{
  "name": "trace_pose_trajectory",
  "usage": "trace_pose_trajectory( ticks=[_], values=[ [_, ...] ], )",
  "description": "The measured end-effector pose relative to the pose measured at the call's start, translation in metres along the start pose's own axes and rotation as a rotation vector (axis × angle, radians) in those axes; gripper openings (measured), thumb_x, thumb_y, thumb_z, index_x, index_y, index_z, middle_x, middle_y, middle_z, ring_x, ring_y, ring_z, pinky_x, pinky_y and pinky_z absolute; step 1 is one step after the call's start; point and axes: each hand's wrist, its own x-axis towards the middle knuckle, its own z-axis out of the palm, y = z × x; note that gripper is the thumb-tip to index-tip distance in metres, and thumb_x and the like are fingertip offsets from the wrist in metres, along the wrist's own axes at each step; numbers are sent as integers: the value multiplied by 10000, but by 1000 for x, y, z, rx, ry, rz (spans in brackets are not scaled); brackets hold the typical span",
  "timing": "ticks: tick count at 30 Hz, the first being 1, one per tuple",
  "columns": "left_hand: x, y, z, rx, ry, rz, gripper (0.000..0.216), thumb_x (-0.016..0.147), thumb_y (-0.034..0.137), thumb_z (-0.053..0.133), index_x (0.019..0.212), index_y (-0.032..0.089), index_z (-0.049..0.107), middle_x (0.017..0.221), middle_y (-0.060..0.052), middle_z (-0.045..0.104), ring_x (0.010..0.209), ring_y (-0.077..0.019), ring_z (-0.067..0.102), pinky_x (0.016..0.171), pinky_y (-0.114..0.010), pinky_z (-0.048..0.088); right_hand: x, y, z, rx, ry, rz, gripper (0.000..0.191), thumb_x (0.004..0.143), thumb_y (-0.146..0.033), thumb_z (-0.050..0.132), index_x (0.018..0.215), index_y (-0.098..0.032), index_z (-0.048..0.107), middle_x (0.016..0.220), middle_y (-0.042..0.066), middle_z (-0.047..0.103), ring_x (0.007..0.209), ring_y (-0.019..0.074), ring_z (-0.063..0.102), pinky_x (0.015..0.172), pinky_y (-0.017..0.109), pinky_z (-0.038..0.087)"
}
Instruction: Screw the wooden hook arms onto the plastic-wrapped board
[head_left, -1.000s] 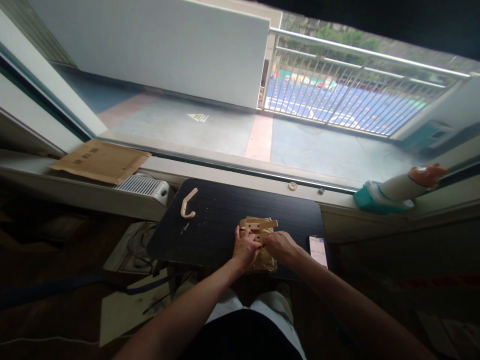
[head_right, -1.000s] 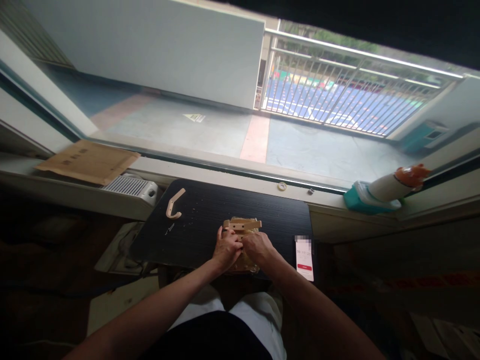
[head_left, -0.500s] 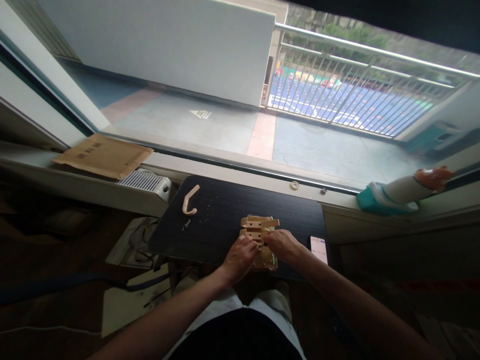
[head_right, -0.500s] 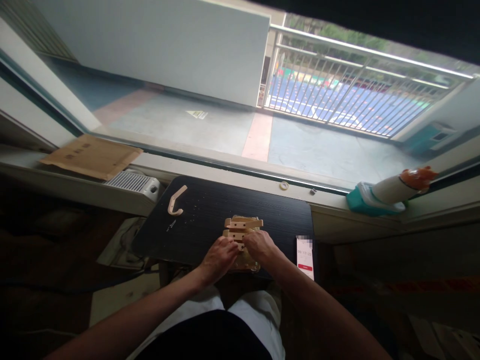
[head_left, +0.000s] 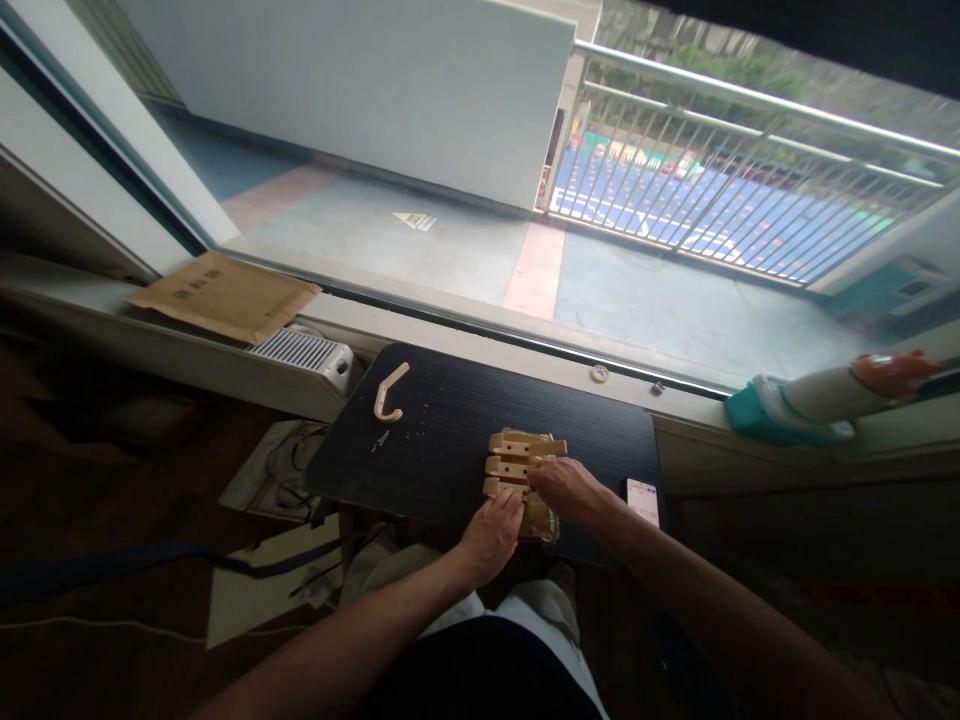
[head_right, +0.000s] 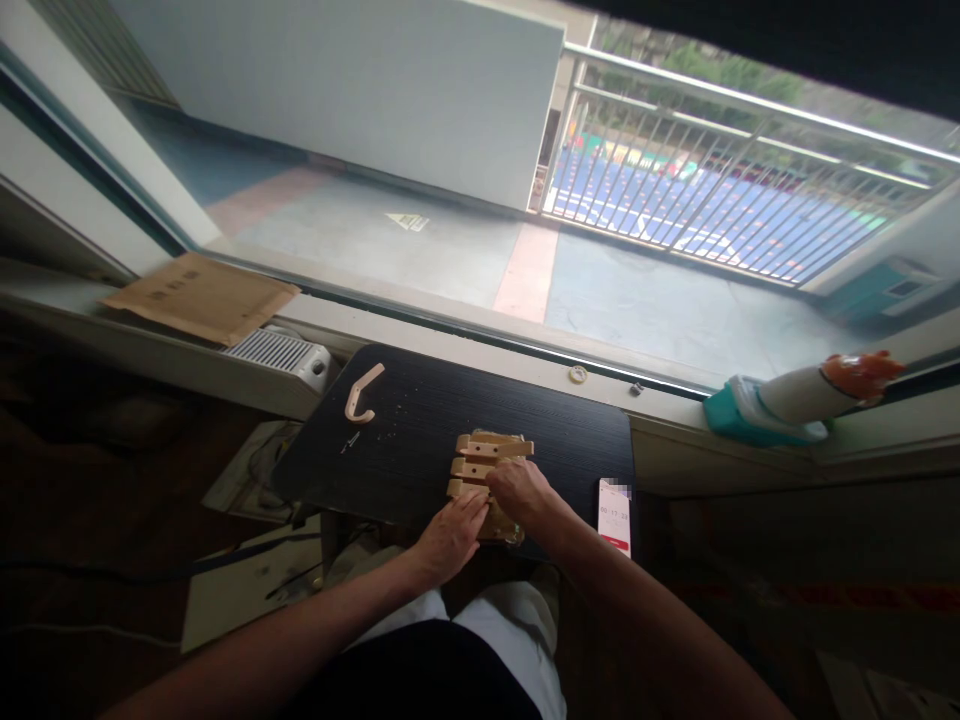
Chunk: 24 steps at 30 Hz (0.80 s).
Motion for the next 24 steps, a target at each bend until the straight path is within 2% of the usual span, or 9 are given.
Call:
trace_pose_trajectory(
  ticks=[6,15,24],
  values=[
    [0,-2,9,-13,-37,-12,611,750,239,579,1310,113,373,1382,-145,424,1323,-261,323,1081,-386,292,0,-1,-1,1,16,-11,285,840,-93,418,909,-137,691,913,109,705,861,205,655,735,264,483],
    [-3,-4,12,9,-46,-3,646,747,266,582,1331,103,358,1418,-155,382,1342,-268,291,1104,-383,244,2,-2,-4,-14,28,-28,290,840,-90,410,919,-129,687,900,113,703,837,206,657,697,262,483],
    [-5,-5,9,21,-30,28,571,795,195,442,1352,111,350,1414,-138,398,1347,-241,293,1097,-377,251,-6,-3,-1,4,73,-9,244,879,-136,407,941,-164,642,918,88,693,868,193,649,714,249,466]
  ],
)
